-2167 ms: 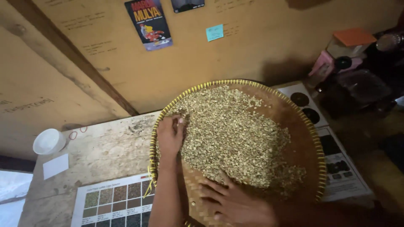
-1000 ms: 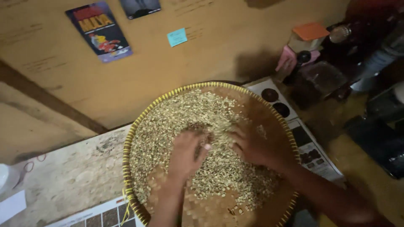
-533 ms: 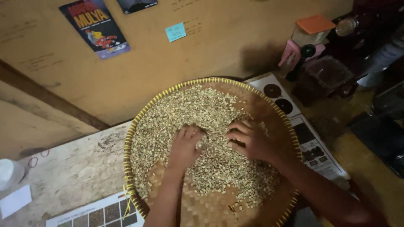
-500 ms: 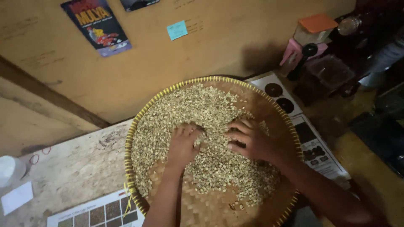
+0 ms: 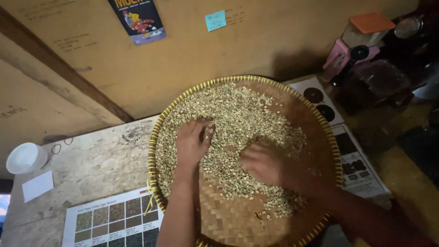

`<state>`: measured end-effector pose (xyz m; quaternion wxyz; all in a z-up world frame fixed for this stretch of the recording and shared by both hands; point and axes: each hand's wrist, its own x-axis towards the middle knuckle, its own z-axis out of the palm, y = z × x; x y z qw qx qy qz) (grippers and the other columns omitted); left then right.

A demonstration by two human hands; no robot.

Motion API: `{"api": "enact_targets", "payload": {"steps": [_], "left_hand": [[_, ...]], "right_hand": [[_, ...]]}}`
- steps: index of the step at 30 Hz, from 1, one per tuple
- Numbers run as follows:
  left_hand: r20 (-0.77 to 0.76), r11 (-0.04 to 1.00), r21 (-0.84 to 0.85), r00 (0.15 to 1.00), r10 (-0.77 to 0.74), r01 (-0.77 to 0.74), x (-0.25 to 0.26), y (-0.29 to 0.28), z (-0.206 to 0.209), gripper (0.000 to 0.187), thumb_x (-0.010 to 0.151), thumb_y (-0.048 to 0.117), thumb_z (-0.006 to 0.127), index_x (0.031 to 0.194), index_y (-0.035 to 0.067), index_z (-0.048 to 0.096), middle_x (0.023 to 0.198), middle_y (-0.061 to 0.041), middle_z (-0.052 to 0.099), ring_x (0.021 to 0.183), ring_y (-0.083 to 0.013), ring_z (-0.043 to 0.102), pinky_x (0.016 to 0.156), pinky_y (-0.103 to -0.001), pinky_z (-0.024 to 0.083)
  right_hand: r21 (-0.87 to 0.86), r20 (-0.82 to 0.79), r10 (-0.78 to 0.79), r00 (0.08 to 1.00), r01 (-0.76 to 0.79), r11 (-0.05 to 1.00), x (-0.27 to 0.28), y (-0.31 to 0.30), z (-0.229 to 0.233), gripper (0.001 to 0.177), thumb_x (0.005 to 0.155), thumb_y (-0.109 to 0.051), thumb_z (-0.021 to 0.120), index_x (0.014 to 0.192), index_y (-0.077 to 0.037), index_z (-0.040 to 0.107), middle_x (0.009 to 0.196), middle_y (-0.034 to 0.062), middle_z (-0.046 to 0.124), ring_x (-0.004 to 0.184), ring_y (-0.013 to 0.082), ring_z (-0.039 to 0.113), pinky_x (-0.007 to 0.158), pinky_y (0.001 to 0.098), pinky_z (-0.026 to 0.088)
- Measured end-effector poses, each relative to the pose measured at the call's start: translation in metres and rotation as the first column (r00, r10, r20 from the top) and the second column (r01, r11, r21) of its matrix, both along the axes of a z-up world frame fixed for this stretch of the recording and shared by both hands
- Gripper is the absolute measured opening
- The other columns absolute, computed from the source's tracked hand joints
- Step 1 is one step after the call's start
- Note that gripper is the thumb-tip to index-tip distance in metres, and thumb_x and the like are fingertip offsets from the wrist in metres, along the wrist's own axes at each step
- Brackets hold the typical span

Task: Sorting green coffee beans by hand in a woven tray to remove defects

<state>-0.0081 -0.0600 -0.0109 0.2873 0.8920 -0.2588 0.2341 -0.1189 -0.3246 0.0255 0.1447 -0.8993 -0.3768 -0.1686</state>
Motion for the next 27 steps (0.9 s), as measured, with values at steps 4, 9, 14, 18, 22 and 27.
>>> {"api": "enact_targets", "payload": {"steps": [4,9,14,18,22,27], "left_hand": [[-0.021,1.0,-0.002,0.999,0.028,-0.028,-0.004,0.0,0.014,0.028,0.088,0.032,0.079,0.115,0.024,0.074,0.101,0.001,0.067,0.095,-0.028,0.064,0.082,-0.044,0.052],[0.018,0.998,-0.018,0.998,0.054,-0.053,-0.005,0.0,0.017,0.031,0.088,0.037,0.08,0.115,0.024,0.072,0.102,0.001,0.067,0.094,-0.0271,0.064,0.081,-0.042,0.051],[-0.076,0.996,-0.06,0.996,0.054,-0.059,-0.006,0.003,0.019,0.028,0.092,0.037,0.076,0.116,0.022,0.072,0.098,-0.002,0.066,0.094,-0.0294,0.063,0.082,-0.045,0.05],[-0.123,0.996,-0.068,0.992,0.042,-0.051,-0.004,0.006,0.02,0.028,0.095,0.037,0.074,0.119,0.023,0.073,0.102,0.0,0.067,0.096,-0.0268,0.064,0.086,-0.042,0.05],[-0.135,0.994,-0.094,0.99,0.037,-0.05,-0.002,0.006,0.017,0.028,0.094,0.036,0.074,0.119,0.024,0.073,0.105,0.0,0.068,0.097,-0.0271,0.064,0.085,-0.043,0.05],[-0.123,0.993,-0.11,0.992,0.031,-0.045,-0.002,0.006,0.02,0.027,0.094,0.034,0.075,0.119,0.024,0.073,0.105,0.0,0.069,0.098,-0.0277,0.065,0.085,-0.043,0.05]], "right_hand": [[0.099,-0.188,0.224,0.956,-0.209,0.973,-0.005,0.038,0.002,0.009,0.098,-0.011,0.059,0.096,-0.01,0.067,0.089,0.0086,0.06,0.082,0.032,0.06,0.07,0.0458,0.047],[0.292,-0.321,0.336,0.886,-0.245,0.925,0.009,0.059,0.015,0.015,0.104,-0.009,0.054,0.09,-0.008,0.061,0.092,0.0053,0.057,0.087,0.0227,0.059,0.073,0.0371,0.046],[0.079,-0.191,0.242,0.951,-0.231,0.97,0.019,0.062,0.0,0.015,0.093,-0.015,0.063,0.078,-0.012,0.06,0.077,0.0048,0.054,0.081,0.0307,0.062,0.067,0.045,0.05],[0.093,-0.268,0.223,0.937,-0.206,0.974,0.015,0.064,0.018,0.028,0.103,-0.013,0.057,0.075,-0.013,0.059,0.073,-0.0002,0.051,0.066,0.0243,0.058,0.061,0.0389,0.049],[0.111,-0.376,0.259,0.89,-0.234,0.966,0.019,0.064,0.007,0.022,0.098,-0.011,0.06,0.076,-0.01,0.059,0.071,0.0037,0.053,0.067,0.0287,0.061,0.059,0.0399,0.049],[0.087,-0.471,0.252,0.845,-0.24,0.967,0.028,0.059,-0.023,0.022,0.095,-0.007,0.061,0.074,-0.012,0.062,0.068,0.0057,0.06,0.064,0.0283,0.066,0.058,0.0395,0.049]]}}
